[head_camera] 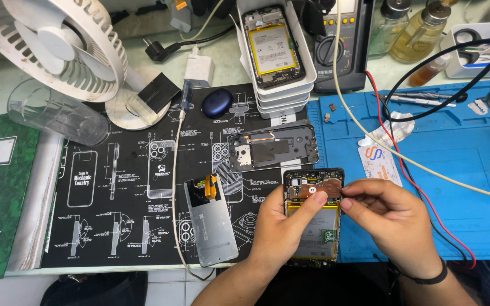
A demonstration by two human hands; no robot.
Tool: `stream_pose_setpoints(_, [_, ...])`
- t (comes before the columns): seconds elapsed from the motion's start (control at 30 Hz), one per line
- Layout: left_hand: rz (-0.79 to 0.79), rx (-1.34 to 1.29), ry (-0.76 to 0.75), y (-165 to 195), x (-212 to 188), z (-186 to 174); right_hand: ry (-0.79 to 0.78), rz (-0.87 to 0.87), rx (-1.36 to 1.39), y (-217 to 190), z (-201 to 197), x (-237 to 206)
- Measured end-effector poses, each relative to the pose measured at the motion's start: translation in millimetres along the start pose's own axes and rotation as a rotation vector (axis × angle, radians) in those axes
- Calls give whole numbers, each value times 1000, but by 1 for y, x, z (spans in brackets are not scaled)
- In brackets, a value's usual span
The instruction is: The person reassembles a smartphone by connecting internal ribbon cables and placing the back cover. They then power on the device and interact with the touchscreen to confirm functionality.
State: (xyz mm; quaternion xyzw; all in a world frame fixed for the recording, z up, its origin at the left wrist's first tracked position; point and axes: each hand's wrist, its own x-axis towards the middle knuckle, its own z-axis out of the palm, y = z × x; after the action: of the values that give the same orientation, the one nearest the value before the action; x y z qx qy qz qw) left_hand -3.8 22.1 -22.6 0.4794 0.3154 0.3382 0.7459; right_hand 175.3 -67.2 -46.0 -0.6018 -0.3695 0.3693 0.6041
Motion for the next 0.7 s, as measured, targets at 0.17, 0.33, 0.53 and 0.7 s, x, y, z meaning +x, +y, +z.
stream_pose_setpoints(0.17, [25, 8, -4, 0, 0, 3, 47, 15, 39, 4, 1, 0])
stream_pose_setpoints(0.33, [3, 37, -4, 1, -1, 5, 52, 40, 9, 2, -2, 2])
stream_pose_setpoints(0.53, [24, 27, 1, 3, -3, 8, 47, -58, -86, -7, 0, -1])
stream_pose_setpoints(0.7, [29, 8, -12, 4, -3, 9, 76, -134, -235, -14, 4, -4])
